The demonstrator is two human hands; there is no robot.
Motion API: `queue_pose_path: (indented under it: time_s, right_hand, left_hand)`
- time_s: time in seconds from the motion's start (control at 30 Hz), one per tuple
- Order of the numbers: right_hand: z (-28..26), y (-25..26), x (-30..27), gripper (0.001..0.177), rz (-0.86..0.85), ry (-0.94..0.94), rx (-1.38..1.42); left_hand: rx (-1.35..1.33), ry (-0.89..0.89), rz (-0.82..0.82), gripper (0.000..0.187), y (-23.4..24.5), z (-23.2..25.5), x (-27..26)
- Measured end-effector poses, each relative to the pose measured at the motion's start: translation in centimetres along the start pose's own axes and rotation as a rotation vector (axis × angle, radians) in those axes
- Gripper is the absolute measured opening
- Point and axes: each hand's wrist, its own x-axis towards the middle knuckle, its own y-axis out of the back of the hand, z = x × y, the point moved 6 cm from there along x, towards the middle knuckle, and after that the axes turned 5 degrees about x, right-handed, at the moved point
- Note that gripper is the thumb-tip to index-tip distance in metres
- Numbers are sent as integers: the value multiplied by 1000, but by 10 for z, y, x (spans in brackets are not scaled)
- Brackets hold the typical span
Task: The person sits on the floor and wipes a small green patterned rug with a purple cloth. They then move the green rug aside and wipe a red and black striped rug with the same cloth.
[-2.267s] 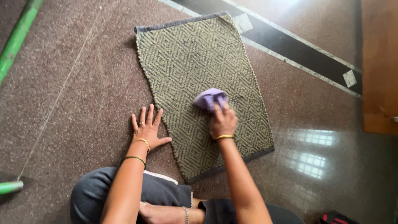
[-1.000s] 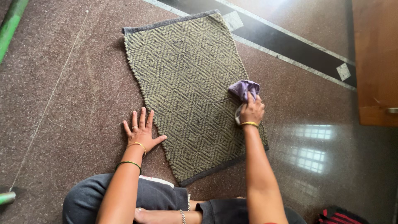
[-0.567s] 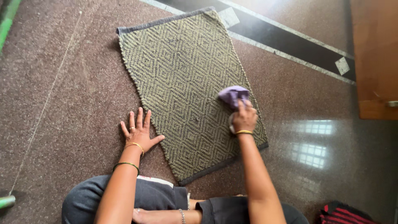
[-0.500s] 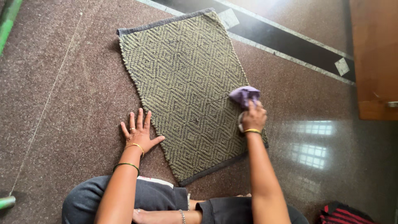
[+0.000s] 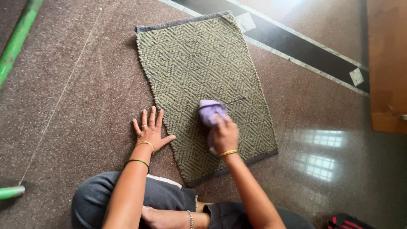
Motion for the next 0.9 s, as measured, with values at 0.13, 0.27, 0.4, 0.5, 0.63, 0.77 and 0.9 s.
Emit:
queue_pose_path:
  time_s: [0.13, 0.27, 0.4, 0.5, 0.63, 0.77, 0.9]
  right_hand:
    - [-64, -14, 12, 47, 139, 166, -68]
    - [-60, -31, 50, 49, 180, 155, -174]
    - [-60, -37, 89, 44, 173, 114, -143]
    - [-78, -29, 90, 42, 163, 101, -53]
    - [-138, -33, 58, 42, 119, 294, 51]
    - [-150, -46, 41, 53, 47, 292, -50]
    - [-110, -48, 49, 52, 27, 215, -103]
  left_hand:
    - [-42, -27, 71, 118, -6, -2, 4]
    - [-29, -34, 69, 113, -11, -4, 5]
    - [-12, -53, 45, 105, -5, -2, 1]
    - [-18, -65, 75, 103, 4, 0, -4]
    - [44, -19, -30, 95, 10, 4, -9]
    - [92, 16, -119, 91, 16, 6, -10]
    - [30, -9, -31, 103, 20, 7, -8]
